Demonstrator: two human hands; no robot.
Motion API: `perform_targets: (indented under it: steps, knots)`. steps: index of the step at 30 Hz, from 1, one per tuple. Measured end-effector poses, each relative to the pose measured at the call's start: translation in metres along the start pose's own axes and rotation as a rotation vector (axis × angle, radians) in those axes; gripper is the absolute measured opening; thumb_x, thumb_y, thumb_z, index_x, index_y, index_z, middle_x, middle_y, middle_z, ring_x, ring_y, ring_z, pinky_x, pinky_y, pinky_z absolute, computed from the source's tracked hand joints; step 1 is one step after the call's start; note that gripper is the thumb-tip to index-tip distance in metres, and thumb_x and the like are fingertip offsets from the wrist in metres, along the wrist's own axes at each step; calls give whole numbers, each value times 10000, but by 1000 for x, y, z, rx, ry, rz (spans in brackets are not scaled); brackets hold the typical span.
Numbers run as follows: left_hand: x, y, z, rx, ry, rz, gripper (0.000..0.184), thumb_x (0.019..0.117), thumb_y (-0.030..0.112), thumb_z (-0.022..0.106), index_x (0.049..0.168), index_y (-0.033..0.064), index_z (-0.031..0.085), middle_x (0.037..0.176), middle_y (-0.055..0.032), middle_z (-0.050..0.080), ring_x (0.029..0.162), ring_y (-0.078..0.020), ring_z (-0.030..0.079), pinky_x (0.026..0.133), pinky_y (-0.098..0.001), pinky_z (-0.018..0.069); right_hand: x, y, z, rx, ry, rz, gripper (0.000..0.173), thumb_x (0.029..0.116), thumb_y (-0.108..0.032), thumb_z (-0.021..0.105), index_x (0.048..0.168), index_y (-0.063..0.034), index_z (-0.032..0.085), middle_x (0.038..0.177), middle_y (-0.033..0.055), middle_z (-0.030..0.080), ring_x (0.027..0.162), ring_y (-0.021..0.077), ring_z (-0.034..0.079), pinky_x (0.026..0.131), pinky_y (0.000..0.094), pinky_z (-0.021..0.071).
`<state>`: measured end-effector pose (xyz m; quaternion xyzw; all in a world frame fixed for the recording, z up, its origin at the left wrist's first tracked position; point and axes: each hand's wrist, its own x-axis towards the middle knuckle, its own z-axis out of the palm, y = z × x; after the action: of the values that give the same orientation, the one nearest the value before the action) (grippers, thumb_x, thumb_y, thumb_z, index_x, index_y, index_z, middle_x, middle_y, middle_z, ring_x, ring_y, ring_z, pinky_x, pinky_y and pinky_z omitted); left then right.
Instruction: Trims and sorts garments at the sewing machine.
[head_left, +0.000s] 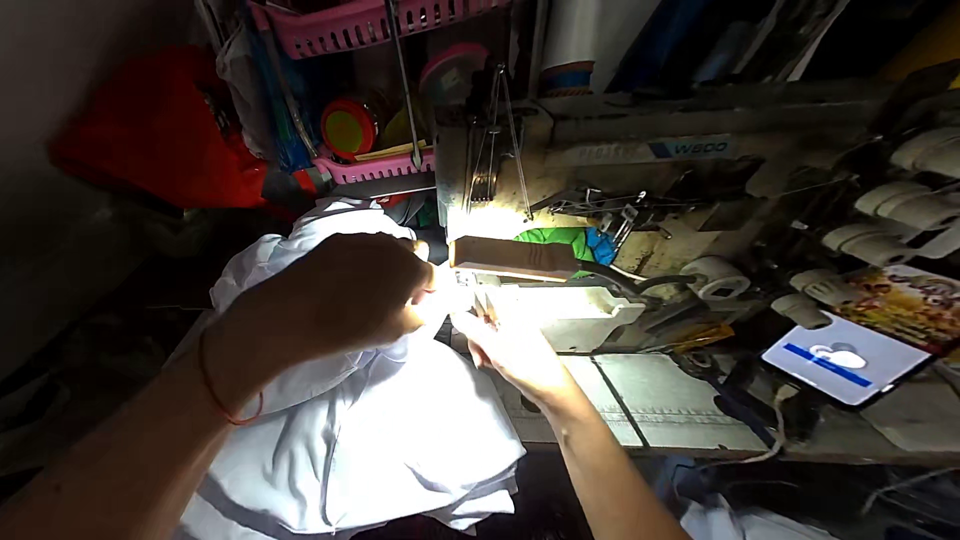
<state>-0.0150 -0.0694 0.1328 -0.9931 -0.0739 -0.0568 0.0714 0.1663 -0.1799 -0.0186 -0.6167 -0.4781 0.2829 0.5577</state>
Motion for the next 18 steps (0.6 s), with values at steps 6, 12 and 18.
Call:
perform_targets:
  steps: [6,12,18]
  knots:
    - [20,-6,15,-183,-264,-36,186,881,316,750,797,156,707,695,7,603,645,-164,587,569,-415,460,-18,31,8,308,41,73,132,901,-168,722,974,-99,635,633,-38,569,502,23,505,497,181,443]
    - [29,-14,16,-69,-234,-157,286,769,322,842,755,129,631,667,-10,576,664,-193,596,616,-430,446,-2,38,7,324,36,-30,111,894,-184,720,890,-128,624,609,-42,535,501,20,488,494,174,423]
    - [31,-2,6,-16,-251,-155,298,790,302,816,714,121,592,632,-15,542,630,-200,579,585,-420,425,-3,39,7,282,42,-9,126,904,-223,709,889,-128,629,599,-38,520,489,29,477,486,178,415]
